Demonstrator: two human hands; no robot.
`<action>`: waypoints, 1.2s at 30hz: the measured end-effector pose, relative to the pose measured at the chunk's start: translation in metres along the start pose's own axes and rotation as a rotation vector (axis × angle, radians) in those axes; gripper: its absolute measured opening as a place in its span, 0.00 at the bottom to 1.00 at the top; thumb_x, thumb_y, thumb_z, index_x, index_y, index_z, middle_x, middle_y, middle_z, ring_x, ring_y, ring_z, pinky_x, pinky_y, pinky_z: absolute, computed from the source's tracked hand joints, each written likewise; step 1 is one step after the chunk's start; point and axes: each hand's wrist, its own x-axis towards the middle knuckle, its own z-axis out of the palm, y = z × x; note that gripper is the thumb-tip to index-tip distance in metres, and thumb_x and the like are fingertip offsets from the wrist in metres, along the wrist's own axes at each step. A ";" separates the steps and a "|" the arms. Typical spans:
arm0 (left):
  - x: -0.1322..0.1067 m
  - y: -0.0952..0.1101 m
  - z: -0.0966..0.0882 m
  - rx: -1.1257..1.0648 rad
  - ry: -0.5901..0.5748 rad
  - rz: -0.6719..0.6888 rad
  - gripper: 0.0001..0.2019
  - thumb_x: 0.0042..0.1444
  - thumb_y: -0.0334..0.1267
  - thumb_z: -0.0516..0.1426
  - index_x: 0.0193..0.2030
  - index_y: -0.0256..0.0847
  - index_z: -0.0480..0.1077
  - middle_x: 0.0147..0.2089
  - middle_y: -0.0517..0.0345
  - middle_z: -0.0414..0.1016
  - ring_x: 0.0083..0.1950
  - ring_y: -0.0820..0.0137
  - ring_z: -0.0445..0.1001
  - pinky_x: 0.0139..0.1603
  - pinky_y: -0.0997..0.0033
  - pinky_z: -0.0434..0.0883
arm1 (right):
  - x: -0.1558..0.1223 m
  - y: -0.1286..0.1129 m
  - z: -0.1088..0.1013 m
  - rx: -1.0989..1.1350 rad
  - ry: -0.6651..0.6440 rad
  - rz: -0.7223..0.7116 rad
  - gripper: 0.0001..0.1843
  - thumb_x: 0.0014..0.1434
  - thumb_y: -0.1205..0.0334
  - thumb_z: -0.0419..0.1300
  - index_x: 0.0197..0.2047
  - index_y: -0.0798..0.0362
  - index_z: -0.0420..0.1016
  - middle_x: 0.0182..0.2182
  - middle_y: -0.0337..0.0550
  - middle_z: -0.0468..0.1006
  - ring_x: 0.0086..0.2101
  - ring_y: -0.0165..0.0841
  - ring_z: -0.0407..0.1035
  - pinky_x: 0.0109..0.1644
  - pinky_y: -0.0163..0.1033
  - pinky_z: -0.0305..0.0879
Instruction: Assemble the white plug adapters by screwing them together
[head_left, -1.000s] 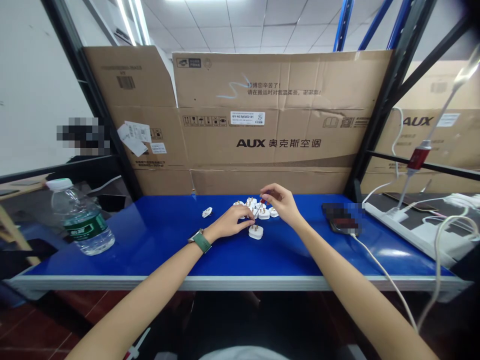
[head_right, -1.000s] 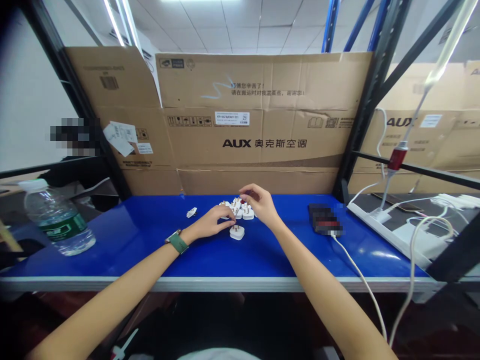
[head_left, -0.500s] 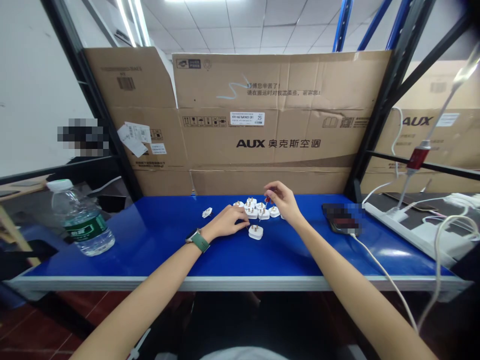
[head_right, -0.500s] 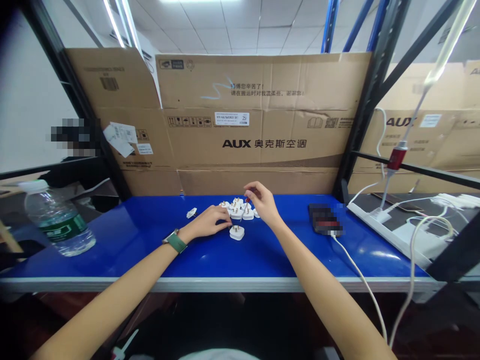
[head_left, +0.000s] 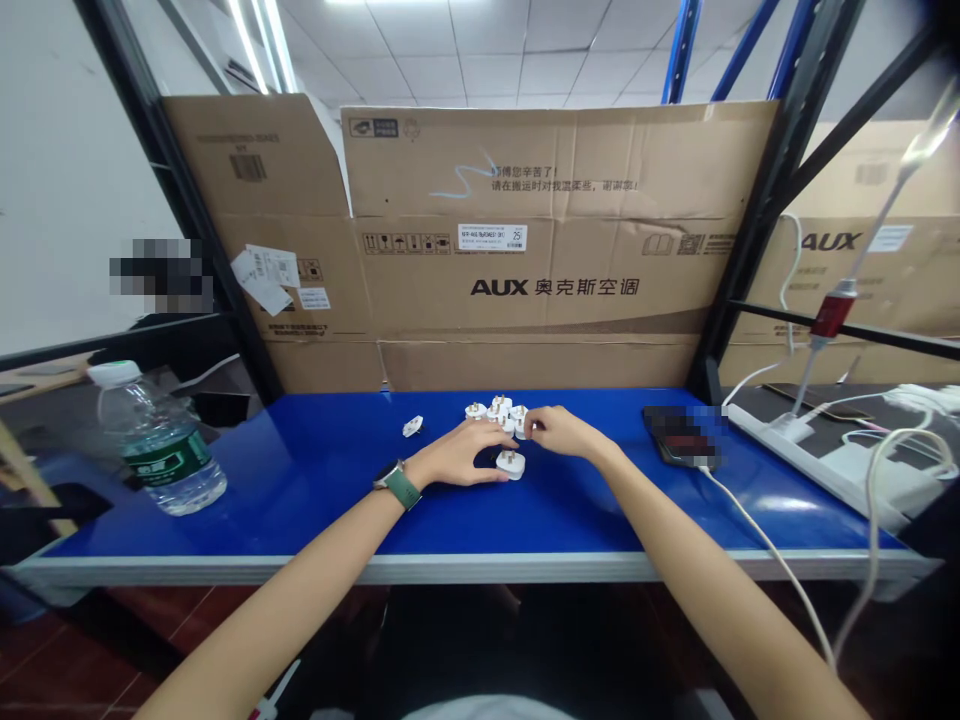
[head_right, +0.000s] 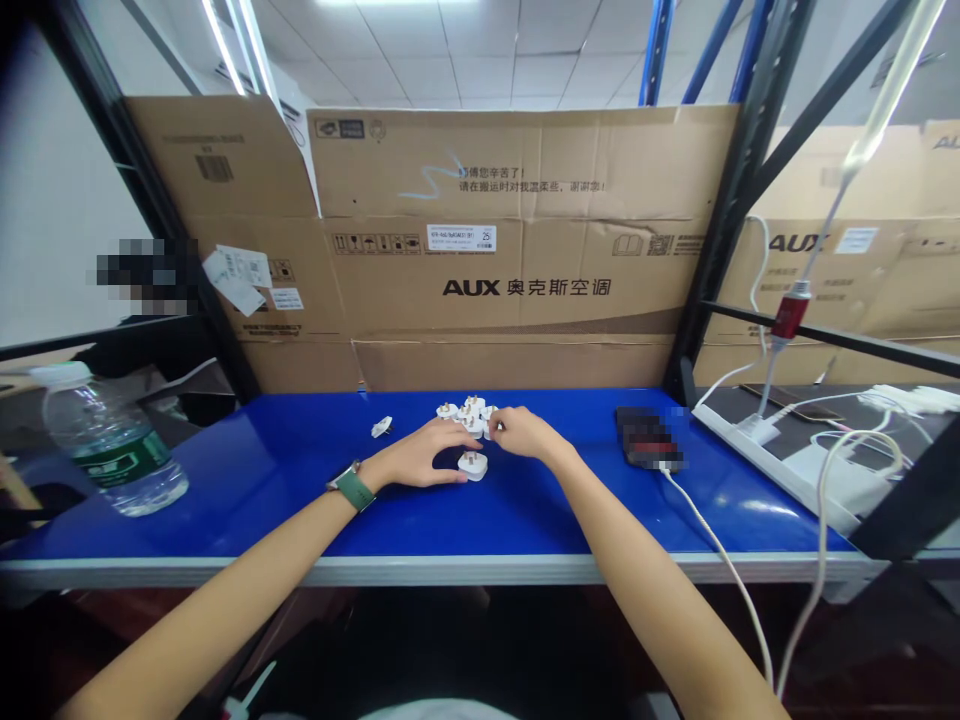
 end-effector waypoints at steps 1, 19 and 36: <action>0.000 0.000 0.001 0.013 -0.011 0.001 0.21 0.62 0.51 0.64 0.59 0.49 0.74 0.57 0.51 0.78 0.59 0.56 0.74 0.64 0.56 0.65 | -0.001 0.000 0.001 -0.038 -0.058 -0.006 0.13 0.56 0.72 0.57 0.37 0.51 0.83 0.36 0.44 0.85 0.36 0.36 0.76 0.40 0.35 0.62; 0.005 -0.014 0.005 -0.052 0.379 -0.220 0.19 0.58 0.42 0.67 0.54 0.44 0.71 0.53 0.54 0.79 0.53 0.60 0.78 0.57 0.59 0.68 | -0.002 -0.013 0.001 0.232 0.107 -0.253 0.15 0.56 0.58 0.71 0.46 0.53 0.80 0.42 0.44 0.84 0.42 0.39 0.77 0.47 0.39 0.67; 0.005 -0.007 0.000 -0.084 0.381 -0.263 0.17 0.57 0.43 0.65 0.50 0.44 0.67 0.47 0.57 0.79 0.45 0.64 0.78 0.49 0.65 0.71 | -0.004 -0.019 0.003 0.224 0.277 -0.310 0.14 0.58 0.57 0.67 0.46 0.51 0.74 0.43 0.43 0.83 0.42 0.38 0.76 0.47 0.38 0.66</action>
